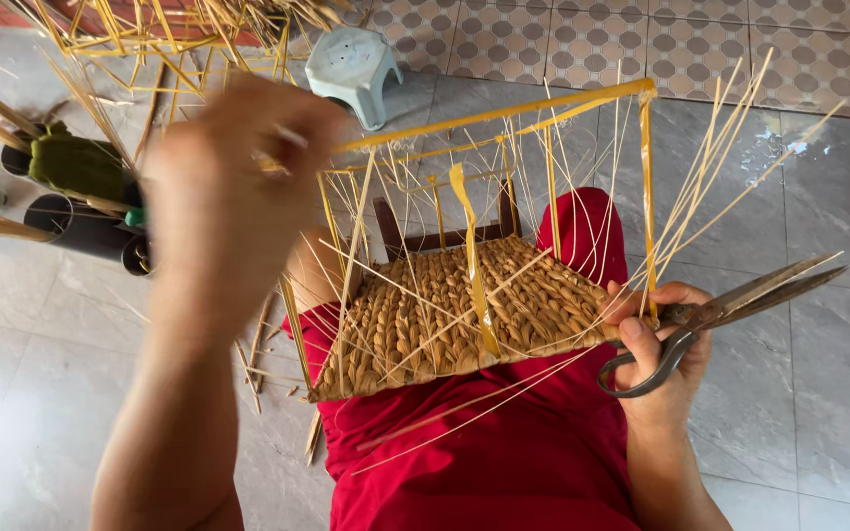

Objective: The person trims excess woven strands from a rectangular basket using shears. They hold the basket on their lap, rotate it to access different edges, and cut the protruding fibers flush with the frame.

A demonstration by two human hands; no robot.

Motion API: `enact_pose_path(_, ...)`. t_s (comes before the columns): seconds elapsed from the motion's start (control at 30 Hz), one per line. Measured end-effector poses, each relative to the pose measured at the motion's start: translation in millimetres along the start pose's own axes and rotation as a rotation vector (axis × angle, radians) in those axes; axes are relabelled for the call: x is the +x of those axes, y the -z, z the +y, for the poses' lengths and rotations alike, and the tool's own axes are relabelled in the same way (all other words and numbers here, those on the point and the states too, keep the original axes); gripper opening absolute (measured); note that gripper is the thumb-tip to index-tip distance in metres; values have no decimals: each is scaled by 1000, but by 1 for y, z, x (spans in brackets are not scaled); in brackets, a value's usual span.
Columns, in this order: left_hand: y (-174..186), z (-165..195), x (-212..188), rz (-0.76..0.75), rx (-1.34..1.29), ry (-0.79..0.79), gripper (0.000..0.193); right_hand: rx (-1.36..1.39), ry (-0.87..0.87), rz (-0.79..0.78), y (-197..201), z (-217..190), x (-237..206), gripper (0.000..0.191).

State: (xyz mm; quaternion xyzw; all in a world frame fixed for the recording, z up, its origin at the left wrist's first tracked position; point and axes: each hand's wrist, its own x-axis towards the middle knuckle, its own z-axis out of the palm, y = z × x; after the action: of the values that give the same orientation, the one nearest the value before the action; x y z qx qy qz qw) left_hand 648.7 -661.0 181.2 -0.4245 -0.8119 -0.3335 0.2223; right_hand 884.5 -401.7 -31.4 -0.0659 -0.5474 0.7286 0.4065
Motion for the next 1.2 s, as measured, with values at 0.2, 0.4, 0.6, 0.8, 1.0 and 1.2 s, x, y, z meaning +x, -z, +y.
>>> enact_pose_path(0.2,-58,21,12,-335,-22,234,28,-40,14,10,-4,-5,-2,32)
enact_pose_path(0.4,-66,17,16,-238,-31,104,17,-11,8,-4,-10,-9,-2,33)
enact_pose_path(0.6,-80,19,4,-1,109,-78,21,-48,-20,9,-11,-12,-1,36)
enact_pose_path(0.8,-72,23,17,-251,390,-56,32,-41,2,14,-11,-10,-3,33)
enact_pose_path(1.0,-57,36,19,-501,442,-154,42,-21,8,45,-13,-9,-5,35)
enact_pose_path(1.2,-70,60,15,-226,434,-204,17,-25,-25,40,-10,-11,-4,39)
